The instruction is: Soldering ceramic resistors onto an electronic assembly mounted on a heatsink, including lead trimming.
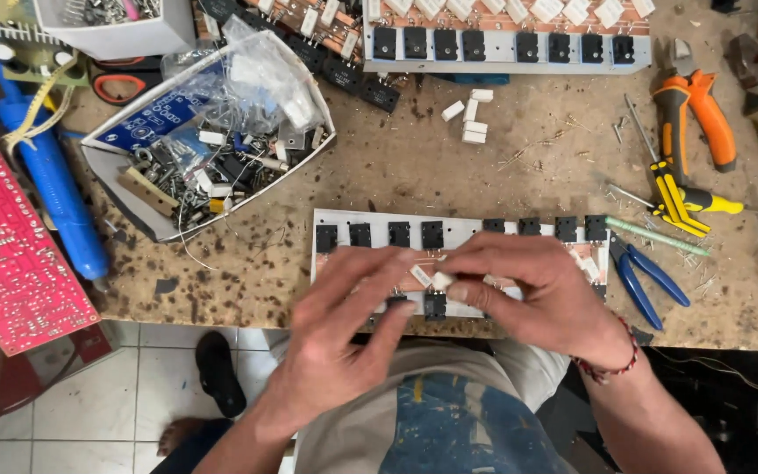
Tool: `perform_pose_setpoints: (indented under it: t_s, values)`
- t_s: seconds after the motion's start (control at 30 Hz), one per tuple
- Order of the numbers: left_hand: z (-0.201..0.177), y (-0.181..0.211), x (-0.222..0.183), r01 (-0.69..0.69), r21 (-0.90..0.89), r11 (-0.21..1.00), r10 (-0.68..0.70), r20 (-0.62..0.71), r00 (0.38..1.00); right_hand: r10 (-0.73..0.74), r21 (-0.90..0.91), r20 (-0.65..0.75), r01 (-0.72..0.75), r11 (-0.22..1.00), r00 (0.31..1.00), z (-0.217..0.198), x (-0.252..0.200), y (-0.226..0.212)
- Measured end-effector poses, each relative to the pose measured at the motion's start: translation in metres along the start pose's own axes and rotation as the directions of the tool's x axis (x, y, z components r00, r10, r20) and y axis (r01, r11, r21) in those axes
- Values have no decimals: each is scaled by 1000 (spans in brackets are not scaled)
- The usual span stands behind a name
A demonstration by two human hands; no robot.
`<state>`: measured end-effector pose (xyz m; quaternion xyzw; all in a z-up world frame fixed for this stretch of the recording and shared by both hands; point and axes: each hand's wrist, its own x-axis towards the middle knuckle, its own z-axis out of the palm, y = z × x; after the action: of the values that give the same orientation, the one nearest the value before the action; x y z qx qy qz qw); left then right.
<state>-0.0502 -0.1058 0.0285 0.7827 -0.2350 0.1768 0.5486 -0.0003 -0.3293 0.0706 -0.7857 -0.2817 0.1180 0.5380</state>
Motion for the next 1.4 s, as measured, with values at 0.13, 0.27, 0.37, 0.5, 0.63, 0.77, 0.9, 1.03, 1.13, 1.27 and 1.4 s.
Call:
perform_pose_setpoints:
  t_s: [0.13,0.27,0.37,0.5,0.63,0.77,0.9,1.03,1.13,1.27,1.4]
  values:
    - [9,6,7,-8,-158,987,19,66,998,-55,35,-58,57,998,997,6,-13,-2]
    - [10,13,14,-14,-241,970,31,65,997,92,256,-74,-71,964,993,8,-29,-1]
    - [15,7,6,-8,-273,962,20,41,999,124,437,-65,-84,895,990,7,-34,-1]
    - [23,2,-2,2,-317,948,-16,-41,999,95,507,-74,-45,861,993,12,-41,4]
    - [25,6,-2,41,-297,954,-53,-34,998,103,473,-111,-38,880,989,18,-48,7]
    - [30,1,-9,15,-261,965,-31,-57,998,101,373,-130,-46,927,986,16,-47,6]
    - [27,9,-5,-1,-210,978,-4,-25,1000,47,167,-114,-27,986,992,12,-40,1]
    - [30,7,-7,-40,-182,982,29,-61,998,103,203,-89,-83,976,991,13,-40,-1]
    - [28,11,-4,-92,-125,988,80,-103,991,143,171,-102,-125,977,984,14,-42,2]
    - [28,10,-5,-131,-106,986,120,-103,987,160,128,-118,-145,981,980,16,-42,3]
    - [28,9,-8,-109,-91,990,100,-98,990,215,147,-121,-196,969,969,18,-42,3]
